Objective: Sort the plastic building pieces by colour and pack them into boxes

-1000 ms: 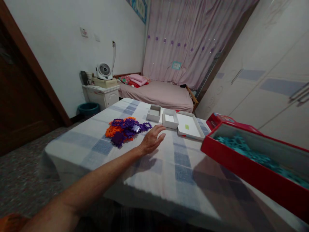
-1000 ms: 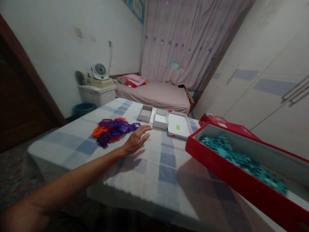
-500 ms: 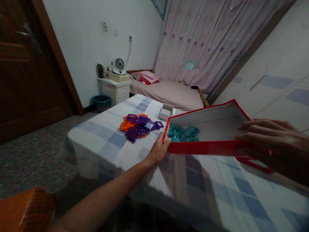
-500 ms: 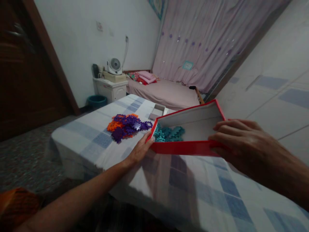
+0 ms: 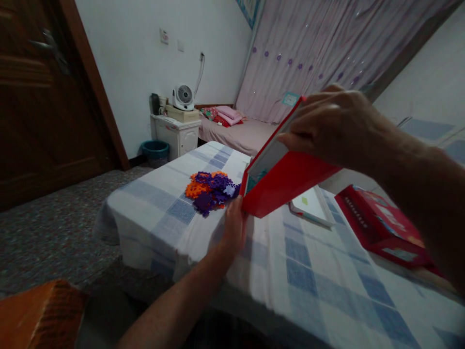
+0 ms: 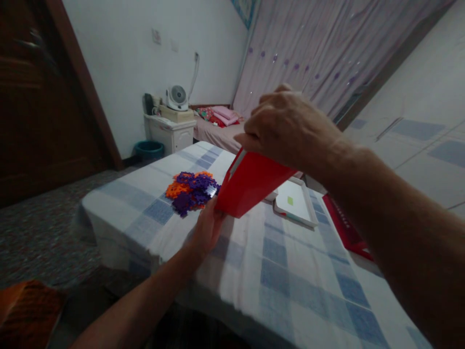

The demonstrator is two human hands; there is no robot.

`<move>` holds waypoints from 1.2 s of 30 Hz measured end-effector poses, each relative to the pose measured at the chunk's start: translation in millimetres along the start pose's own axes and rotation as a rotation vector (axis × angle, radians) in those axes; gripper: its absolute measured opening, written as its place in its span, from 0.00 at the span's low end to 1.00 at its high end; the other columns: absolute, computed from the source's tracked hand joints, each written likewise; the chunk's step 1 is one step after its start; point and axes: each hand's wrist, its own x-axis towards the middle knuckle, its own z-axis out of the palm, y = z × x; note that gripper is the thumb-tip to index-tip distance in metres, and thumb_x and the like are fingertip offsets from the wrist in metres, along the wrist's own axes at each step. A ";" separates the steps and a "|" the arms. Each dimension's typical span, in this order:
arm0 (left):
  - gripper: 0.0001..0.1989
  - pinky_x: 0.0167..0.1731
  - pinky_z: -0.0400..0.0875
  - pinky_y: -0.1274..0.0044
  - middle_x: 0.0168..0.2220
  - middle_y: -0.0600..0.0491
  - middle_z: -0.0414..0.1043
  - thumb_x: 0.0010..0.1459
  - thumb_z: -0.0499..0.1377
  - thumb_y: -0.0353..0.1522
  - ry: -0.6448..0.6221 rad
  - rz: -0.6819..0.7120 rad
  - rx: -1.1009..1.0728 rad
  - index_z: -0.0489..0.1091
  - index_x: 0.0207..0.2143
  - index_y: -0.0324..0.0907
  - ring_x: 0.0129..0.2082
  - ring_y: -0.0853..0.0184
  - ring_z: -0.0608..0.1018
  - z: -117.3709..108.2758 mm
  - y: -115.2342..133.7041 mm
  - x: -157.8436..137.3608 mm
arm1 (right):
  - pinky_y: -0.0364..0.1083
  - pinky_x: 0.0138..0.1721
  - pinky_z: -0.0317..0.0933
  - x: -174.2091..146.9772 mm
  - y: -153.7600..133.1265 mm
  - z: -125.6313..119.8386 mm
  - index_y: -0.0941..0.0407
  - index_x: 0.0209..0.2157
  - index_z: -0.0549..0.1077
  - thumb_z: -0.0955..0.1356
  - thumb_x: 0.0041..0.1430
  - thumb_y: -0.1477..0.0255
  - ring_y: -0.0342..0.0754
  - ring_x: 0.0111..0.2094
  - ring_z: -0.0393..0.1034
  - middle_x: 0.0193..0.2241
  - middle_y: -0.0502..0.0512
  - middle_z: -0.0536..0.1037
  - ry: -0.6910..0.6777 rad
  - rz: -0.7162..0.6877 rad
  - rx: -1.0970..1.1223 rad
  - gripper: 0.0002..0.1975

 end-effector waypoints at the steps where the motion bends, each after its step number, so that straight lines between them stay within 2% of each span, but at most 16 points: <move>1: 0.10 0.48 0.70 0.73 0.44 0.51 0.75 0.61 0.53 0.39 0.014 -0.023 -0.039 0.68 0.38 0.42 0.47 0.66 0.76 1.2 2.4 0.3 | 0.48 0.42 0.58 10.8 -1.6 1.1 0.61 0.19 0.68 0.53 0.68 0.58 0.41 0.31 0.66 0.21 0.49 0.69 -0.055 -0.011 -0.024 0.31; 3: 0.10 0.45 0.71 0.73 0.41 0.49 0.76 0.62 0.51 0.35 0.043 -0.107 -0.141 0.69 0.35 0.41 0.44 0.64 0.77 2.1 2.4 -0.9 | 0.48 0.42 0.59 27.6 -5.3 8.1 0.62 0.19 0.69 0.53 0.68 0.60 0.42 0.31 0.68 0.20 0.49 0.69 -0.159 -0.045 -0.043 0.30; 6: 0.10 0.45 0.72 0.73 0.40 0.48 0.77 0.62 0.51 0.33 0.049 -0.185 -0.242 0.71 0.36 0.40 0.45 0.63 0.77 1.8 -1.6 -3.6 | 0.47 0.40 0.61 39.4 -7.4 20.5 0.65 0.21 0.70 0.55 0.67 0.61 0.42 0.30 0.70 0.19 0.50 0.70 -0.190 -0.064 -0.027 0.29; 9: 0.08 0.44 0.72 0.74 0.39 0.48 0.78 0.59 0.54 0.33 0.041 -0.174 -0.257 0.71 0.38 0.39 0.44 0.63 0.77 2.6 2.4 -2.5 | 0.47 0.39 0.62 41.0 -4.0 18.4 0.66 0.22 0.71 0.58 0.66 0.61 0.42 0.31 0.71 0.21 0.50 0.72 -0.172 -0.063 -0.057 0.28; 14: 0.10 0.39 0.74 0.74 0.39 0.51 0.77 0.58 0.55 0.34 0.006 -0.079 -0.245 0.70 0.40 0.40 0.38 0.67 0.78 2.4 16.7 2.4 | 0.48 0.40 0.61 43.6 0.0 -0.6 0.64 0.20 0.71 0.45 0.67 0.56 0.43 0.34 0.71 0.20 0.48 0.70 -0.099 -0.087 -0.145 0.39; 17: 0.08 0.36 0.74 0.76 0.34 0.50 0.77 0.57 0.55 0.32 -0.008 -0.198 -0.236 0.70 0.36 0.39 0.34 0.68 0.78 -0.9 11.4 1.4 | 0.50 0.40 0.62 44.2 -1.9 10.8 0.64 0.20 0.70 0.47 0.67 0.55 0.43 0.33 0.72 0.18 0.47 0.69 -0.119 -0.134 -0.127 0.38; 20: 0.08 0.37 0.73 0.76 0.34 0.49 0.77 0.56 0.55 0.31 -0.025 -0.306 -0.235 0.71 0.36 0.38 0.34 0.67 0.78 -3.0 2.9 -0.2 | 0.50 0.42 0.63 41.5 -4.4 24.0 0.63 0.19 0.70 0.52 0.67 0.54 0.42 0.33 0.72 0.17 0.46 0.68 -0.092 -0.147 -0.027 0.34; 22: 0.08 0.38 0.73 0.75 0.35 0.49 0.77 0.56 0.55 0.31 -0.021 -0.312 -0.222 0.71 0.37 0.38 0.35 0.66 0.78 -2.8 2.7 0.3 | 0.50 0.43 0.63 39.8 -7.4 19.5 0.62 0.18 0.69 0.52 0.67 0.55 0.42 0.34 0.72 0.18 0.46 0.68 -0.090 -0.144 -0.034 0.34; 26: 0.08 0.40 0.73 0.72 0.39 0.52 0.76 0.56 0.55 0.34 -0.016 -0.164 -0.178 0.70 0.38 0.43 0.36 0.67 0.78 -2.3 9.4 3.6 | 0.50 0.44 0.62 41.7 -18.3 -10.3 0.62 0.19 0.69 0.48 0.68 0.60 0.42 0.36 0.72 0.21 0.47 0.69 -0.173 -0.086 -0.214 0.33; 27: 0.07 0.41 0.73 0.71 0.39 0.52 0.76 0.56 0.55 0.34 -0.016 -0.163 -0.165 0.69 0.37 0.43 0.36 0.67 0.78 -2.7 9.2 3.8 | 0.51 0.45 0.62 42.4 -21.0 -14.7 0.62 0.20 0.69 0.49 0.68 0.62 0.43 0.37 0.72 0.22 0.48 0.69 -0.211 -0.074 -0.231 0.32; 30: 0.08 0.39 0.74 0.69 0.37 0.49 0.76 0.56 0.55 0.33 -0.043 -0.300 -0.153 0.70 0.35 0.40 0.34 0.65 0.78 -4.7 1.1 1.2 | 0.51 0.45 0.61 41.0 -25.0 -11.6 0.63 0.21 0.70 0.55 0.67 0.64 0.43 0.36 0.72 0.22 0.47 0.70 -0.307 -0.070 -0.155 0.27; 32: 0.08 0.38 0.75 0.69 0.37 0.48 0.76 0.56 0.54 0.33 -0.073 -0.359 -0.165 0.70 0.36 0.39 0.34 0.64 0.78 -5.2 -5.5 -1.2 | 0.51 0.45 0.60 36.7 -24.2 -3.9 0.63 0.20 0.69 0.58 0.67 0.65 0.42 0.34 0.71 0.21 0.47 0.69 -0.308 -0.080 -0.102 0.25; 36: 0.06 0.37 0.75 0.73 0.34 0.50 0.76 0.57 0.54 0.30 -0.044 -0.333 -0.181 0.69 0.34 0.39 0.32 0.67 0.78 -2.7 -4.2 -1.6 | 0.51 0.45 0.61 28.0 -22.7 -8.5 0.62 0.20 0.69 0.56 0.67 0.62 0.43 0.35 0.72 0.21 0.48 0.71 -0.265 -0.071 -0.109 0.27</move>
